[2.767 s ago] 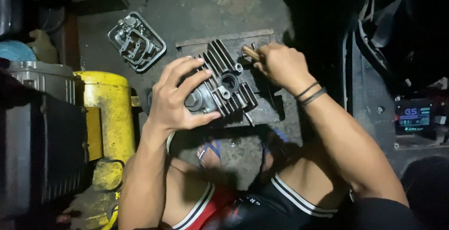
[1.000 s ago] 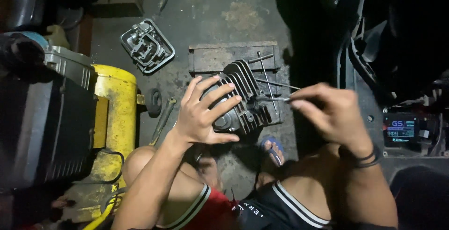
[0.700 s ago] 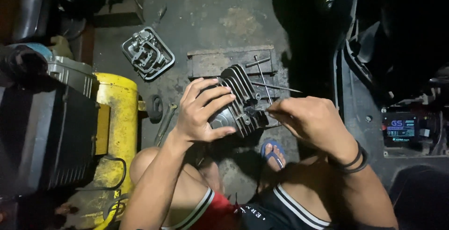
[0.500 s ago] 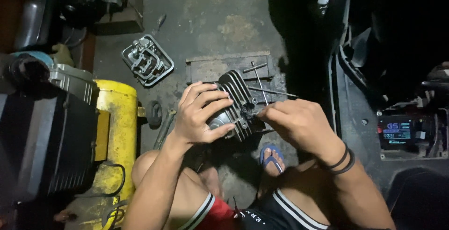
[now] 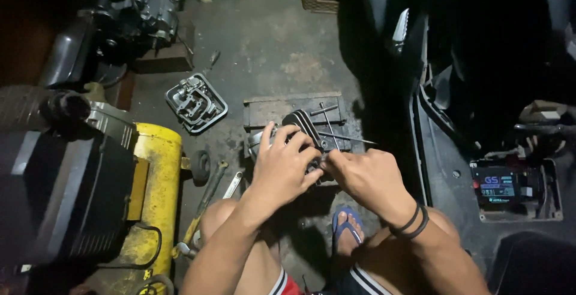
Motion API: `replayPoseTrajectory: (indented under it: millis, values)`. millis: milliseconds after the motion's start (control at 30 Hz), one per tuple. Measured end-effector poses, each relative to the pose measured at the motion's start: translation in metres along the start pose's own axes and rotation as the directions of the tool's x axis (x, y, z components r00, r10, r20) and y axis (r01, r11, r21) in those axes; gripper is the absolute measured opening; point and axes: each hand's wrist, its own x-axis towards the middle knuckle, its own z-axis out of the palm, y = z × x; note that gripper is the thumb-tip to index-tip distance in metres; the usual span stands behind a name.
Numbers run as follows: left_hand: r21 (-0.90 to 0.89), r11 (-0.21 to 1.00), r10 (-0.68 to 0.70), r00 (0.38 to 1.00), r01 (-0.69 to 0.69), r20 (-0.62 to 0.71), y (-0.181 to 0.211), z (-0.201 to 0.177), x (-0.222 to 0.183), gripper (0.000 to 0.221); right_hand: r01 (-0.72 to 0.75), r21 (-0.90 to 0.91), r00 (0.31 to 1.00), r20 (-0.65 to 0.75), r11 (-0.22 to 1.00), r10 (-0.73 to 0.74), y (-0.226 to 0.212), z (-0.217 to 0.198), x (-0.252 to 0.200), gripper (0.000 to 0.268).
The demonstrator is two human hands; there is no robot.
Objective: Using a flathead screwdriver to scrape out dirt and debris from between the cooling fins of a motorcycle engine cylinder head.
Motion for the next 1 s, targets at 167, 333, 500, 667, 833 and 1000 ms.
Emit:
replayPoseTrajectory:
  millis: [167,333,500,667,833,1000]
  values:
    - [-0.001,0.999,-0.036,0.997,0.036,-0.073,0.005,0.014,0.002,0.018,-0.134,0.021,0.989,0.071,0.991,0.132,-0.003,0.011,0.000,0.016]
    - [0.030,1.000,0.012,0.985,-0.007,-0.172,-0.001,0.025,0.005,0.016,-0.301,0.174,0.921,0.308,0.938,0.238,0.004,0.000,0.013,0.024]
    - [0.014,1.000,0.021,0.991,-0.020,-0.132,0.003,0.018,0.006,0.014,-0.440,0.392,0.857,0.452,0.808,0.247,0.011,-0.013,0.020,0.040]
    - [-0.006,1.000,0.014,0.994,-0.015,-0.107,0.000,0.015,0.003,0.015,-0.247,0.512,0.956,0.270,0.823,0.119,0.012,-0.031,0.019,0.023]
    - [-0.021,0.999,0.027,0.997,-0.029,-0.075,-0.002,0.012,0.005,0.017,-0.067,0.573,0.997,0.066,0.816,0.035,0.018,-0.022,0.018,0.020]
    - [-0.118,0.993,0.019,1.000,-0.018,0.013,-0.002,0.003,0.005,0.016,-0.019,0.433,1.000,0.003,0.901,0.020,0.018,-0.009,0.016,0.012]
